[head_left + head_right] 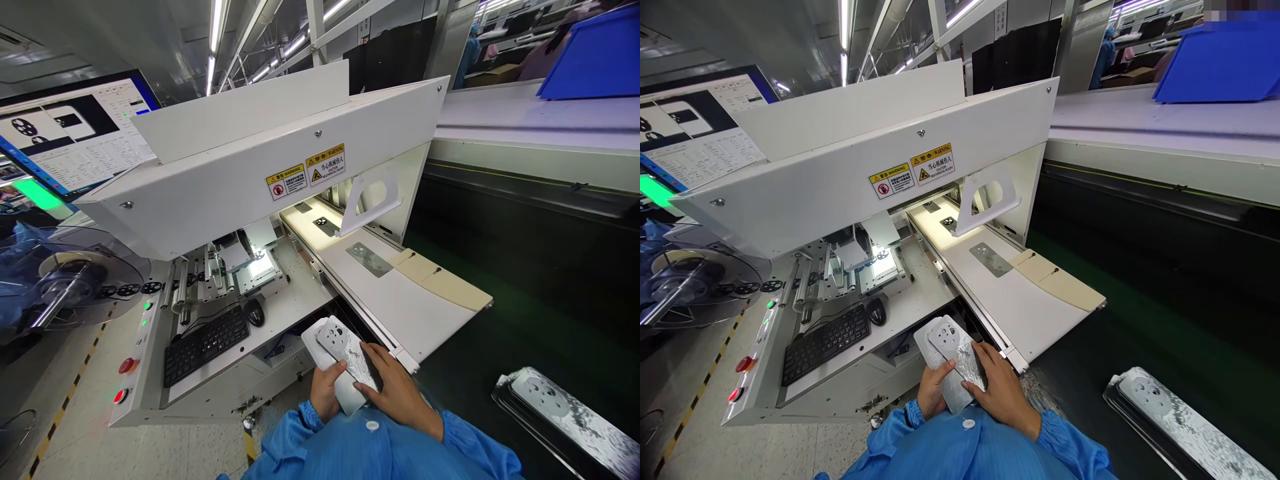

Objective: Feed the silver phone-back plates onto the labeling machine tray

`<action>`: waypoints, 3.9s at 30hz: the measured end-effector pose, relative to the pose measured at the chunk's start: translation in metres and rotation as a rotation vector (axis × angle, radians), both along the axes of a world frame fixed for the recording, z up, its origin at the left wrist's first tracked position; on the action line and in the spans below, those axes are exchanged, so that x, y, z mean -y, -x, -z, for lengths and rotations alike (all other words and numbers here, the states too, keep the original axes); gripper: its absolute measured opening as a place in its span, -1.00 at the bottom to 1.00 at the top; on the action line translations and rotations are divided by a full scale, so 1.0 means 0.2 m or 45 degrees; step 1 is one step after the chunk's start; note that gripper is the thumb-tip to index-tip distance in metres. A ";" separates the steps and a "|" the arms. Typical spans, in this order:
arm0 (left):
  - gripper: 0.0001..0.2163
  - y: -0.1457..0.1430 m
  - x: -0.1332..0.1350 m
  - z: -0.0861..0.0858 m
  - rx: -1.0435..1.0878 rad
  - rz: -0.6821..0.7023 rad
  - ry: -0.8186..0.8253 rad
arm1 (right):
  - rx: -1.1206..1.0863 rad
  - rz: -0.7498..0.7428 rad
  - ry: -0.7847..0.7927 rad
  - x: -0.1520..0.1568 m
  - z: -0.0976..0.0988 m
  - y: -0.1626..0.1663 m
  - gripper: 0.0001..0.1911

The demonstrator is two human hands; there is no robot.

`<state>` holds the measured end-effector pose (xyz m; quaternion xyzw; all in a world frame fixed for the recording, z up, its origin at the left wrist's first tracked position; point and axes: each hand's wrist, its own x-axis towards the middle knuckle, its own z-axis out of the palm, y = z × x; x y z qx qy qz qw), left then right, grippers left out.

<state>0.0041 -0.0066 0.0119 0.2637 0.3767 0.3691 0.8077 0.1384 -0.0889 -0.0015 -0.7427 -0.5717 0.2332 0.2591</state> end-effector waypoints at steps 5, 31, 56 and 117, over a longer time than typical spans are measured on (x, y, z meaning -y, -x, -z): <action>-0.30 0.00 0.00 0.00 -0.009 -0.009 0.010 | 0.006 0.006 0.010 0.00 0.00 0.00 -0.22; -0.38 0.00 0.01 0.04 -0.011 -0.010 -0.007 | -0.007 0.014 -0.013 0.03 0.02 0.00 -0.23; -0.39 0.01 0.00 0.03 -0.060 0.112 0.015 | 0.449 0.363 -0.225 -0.01 0.01 -0.37 -0.36; -0.49 0.01 -0.01 0.01 -0.115 0.076 0.057 | 0.675 0.409 0.334 -0.34 0.04 -0.53 -0.30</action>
